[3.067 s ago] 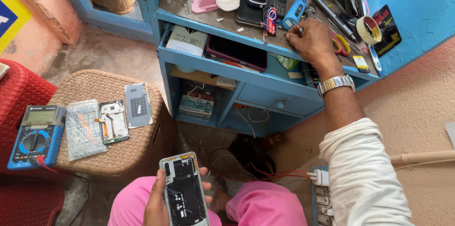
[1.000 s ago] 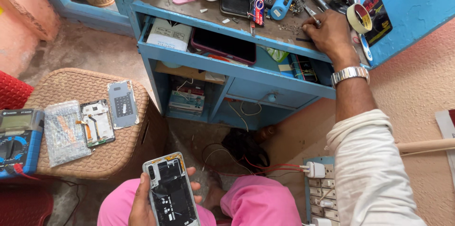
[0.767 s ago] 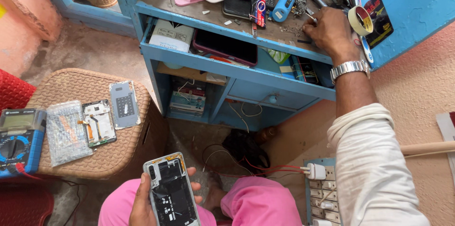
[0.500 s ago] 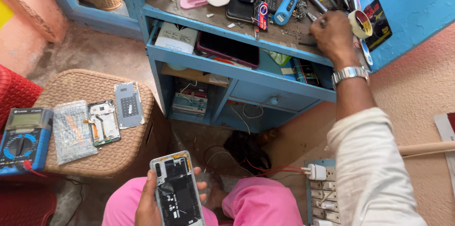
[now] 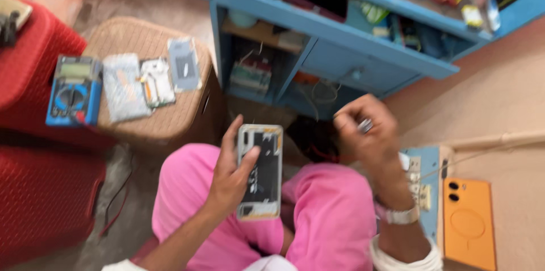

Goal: The person is repairing a smartphone by using a screwdriver to remove screws from the back of the device. They repeatedly reach for a blue cabinet to retrieve and place screws, while holding the phone in their left hand and the tool in their right.

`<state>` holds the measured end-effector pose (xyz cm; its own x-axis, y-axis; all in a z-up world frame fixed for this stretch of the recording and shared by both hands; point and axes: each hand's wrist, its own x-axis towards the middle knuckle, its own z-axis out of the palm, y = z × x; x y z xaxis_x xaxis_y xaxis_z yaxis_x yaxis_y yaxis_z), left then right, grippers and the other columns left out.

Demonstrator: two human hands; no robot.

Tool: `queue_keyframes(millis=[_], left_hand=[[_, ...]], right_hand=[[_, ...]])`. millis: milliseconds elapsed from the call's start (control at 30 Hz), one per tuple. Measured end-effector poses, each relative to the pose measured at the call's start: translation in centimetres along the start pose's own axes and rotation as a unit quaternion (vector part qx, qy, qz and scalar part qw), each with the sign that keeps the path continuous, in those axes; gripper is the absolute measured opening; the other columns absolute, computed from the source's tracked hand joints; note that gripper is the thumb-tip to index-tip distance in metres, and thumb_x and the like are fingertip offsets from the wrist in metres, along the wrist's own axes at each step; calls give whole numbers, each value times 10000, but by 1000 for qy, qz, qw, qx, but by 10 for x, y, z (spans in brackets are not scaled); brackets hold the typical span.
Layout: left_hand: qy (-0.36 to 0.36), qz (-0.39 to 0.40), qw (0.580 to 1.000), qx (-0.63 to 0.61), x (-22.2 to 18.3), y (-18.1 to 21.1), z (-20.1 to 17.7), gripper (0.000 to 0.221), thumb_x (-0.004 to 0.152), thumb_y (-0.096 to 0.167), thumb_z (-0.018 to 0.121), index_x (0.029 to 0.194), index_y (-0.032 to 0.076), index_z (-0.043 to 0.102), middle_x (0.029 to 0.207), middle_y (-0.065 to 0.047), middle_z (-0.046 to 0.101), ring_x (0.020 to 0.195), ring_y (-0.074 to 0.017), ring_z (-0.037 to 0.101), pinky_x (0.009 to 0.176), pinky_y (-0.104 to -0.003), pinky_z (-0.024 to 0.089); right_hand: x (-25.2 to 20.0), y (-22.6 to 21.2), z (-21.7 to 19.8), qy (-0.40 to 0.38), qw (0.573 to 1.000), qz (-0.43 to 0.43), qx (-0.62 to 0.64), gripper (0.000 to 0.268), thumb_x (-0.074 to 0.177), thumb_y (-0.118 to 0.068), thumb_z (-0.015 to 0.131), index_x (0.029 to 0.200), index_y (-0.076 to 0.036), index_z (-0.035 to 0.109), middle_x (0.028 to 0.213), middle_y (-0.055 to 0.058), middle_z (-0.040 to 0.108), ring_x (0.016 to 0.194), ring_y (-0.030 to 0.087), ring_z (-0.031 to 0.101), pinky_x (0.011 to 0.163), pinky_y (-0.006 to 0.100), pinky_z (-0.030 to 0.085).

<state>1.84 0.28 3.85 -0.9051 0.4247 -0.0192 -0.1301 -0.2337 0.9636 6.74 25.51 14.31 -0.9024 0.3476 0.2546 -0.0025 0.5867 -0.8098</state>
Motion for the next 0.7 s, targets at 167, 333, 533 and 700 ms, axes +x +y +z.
queue_keyframes(millis=[167,333,533,700], left_hand=[[-85,-67,991,-74,-17,0,12,385,1038,151,582,1405,42,544,1118,-15,669,971,-61,627,842,-221,536],[-154,-101,977,-107,-26,-20,21,242,1054,199,598,1186,22,697,1003,11,696,919,-33,638,808,-204,551],[-185,-181,952,-166,-28,-21,17,222,1036,213,619,1112,24,706,926,-3,711,831,-54,656,731,-226,565],[-207,-181,944,-182,-26,-24,16,191,1045,214,620,1068,39,693,918,-6,702,831,-57,659,736,-231,572]], right_hand=[[-74,-18,56,-11,996,-88,-31,100,868,-4,756,949,-36,706,911,65,647,771,150,641,648,274,513],[-108,-24,74,33,994,-77,-68,133,902,-9,756,1027,-34,721,925,86,648,752,181,649,614,295,528],[-119,-28,71,54,978,-149,-139,165,890,-11,767,1047,-43,723,930,73,661,785,203,649,669,329,525],[-126,-28,76,91,981,-121,-123,171,888,-56,784,1055,-52,749,909,55,660,763,170,644,642,312,516]])
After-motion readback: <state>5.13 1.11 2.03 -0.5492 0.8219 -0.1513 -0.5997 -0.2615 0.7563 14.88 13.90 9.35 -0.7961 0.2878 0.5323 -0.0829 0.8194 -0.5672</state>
